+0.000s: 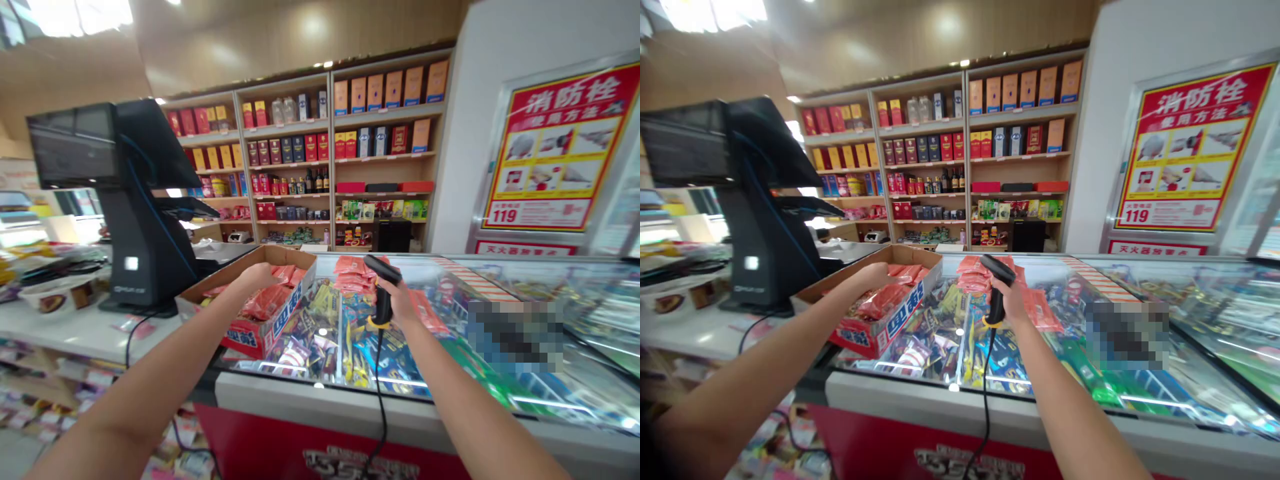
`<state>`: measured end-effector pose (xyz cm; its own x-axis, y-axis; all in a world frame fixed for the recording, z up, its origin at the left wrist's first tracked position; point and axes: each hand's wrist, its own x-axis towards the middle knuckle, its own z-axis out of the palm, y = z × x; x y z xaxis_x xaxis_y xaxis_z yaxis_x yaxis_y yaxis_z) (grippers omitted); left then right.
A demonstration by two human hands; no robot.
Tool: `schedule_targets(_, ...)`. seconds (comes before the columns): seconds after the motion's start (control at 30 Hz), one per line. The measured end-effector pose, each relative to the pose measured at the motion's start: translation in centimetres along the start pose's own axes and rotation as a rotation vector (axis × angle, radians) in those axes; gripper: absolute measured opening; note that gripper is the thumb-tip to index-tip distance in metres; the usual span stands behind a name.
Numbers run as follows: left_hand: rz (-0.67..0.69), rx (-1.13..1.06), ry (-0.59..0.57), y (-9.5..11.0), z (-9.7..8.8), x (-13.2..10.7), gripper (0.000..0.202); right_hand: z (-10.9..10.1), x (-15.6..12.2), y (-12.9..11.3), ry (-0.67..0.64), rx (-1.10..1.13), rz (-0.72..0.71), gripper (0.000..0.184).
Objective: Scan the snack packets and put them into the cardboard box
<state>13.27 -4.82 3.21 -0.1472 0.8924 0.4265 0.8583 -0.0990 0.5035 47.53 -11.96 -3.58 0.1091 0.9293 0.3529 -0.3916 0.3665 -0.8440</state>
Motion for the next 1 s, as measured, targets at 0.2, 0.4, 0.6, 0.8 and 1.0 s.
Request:
schedule_targets(0.2,-0.062,0.044,-0.201,-4.1,0.1,-0.9,0.049,-1.1,-0.6,1.9,-0.042,-0.019,0.048,0.025)
schedule_targets(0.4,-0.089,0.171,-0.283,-2.6,0.2,-1.7,0.041,-1.9,-0.9,1.8,0.025,-0.014,0.055,0.028)
schedule_targets(0.6,-0.017,0.163,-0.016,-1.3,-1.1,-2.5,0.025,-1.8,-1.1,1.6,-0.058,-0.047,0.035,0.026)
schedule_targets(0.8,0.019,-0.259,0.314,2.8,0.0,-2.8,0.015,-1.6,-1.2,1.3,-0.073,-0.06,0.026,0.023)
schedule_targets(1.0,0.018,-0.706,0.247,7.0,10.1,-4.9,0.015,-1.5,-1.4,0.4,-0.148,-0.086,0.039,0.025)
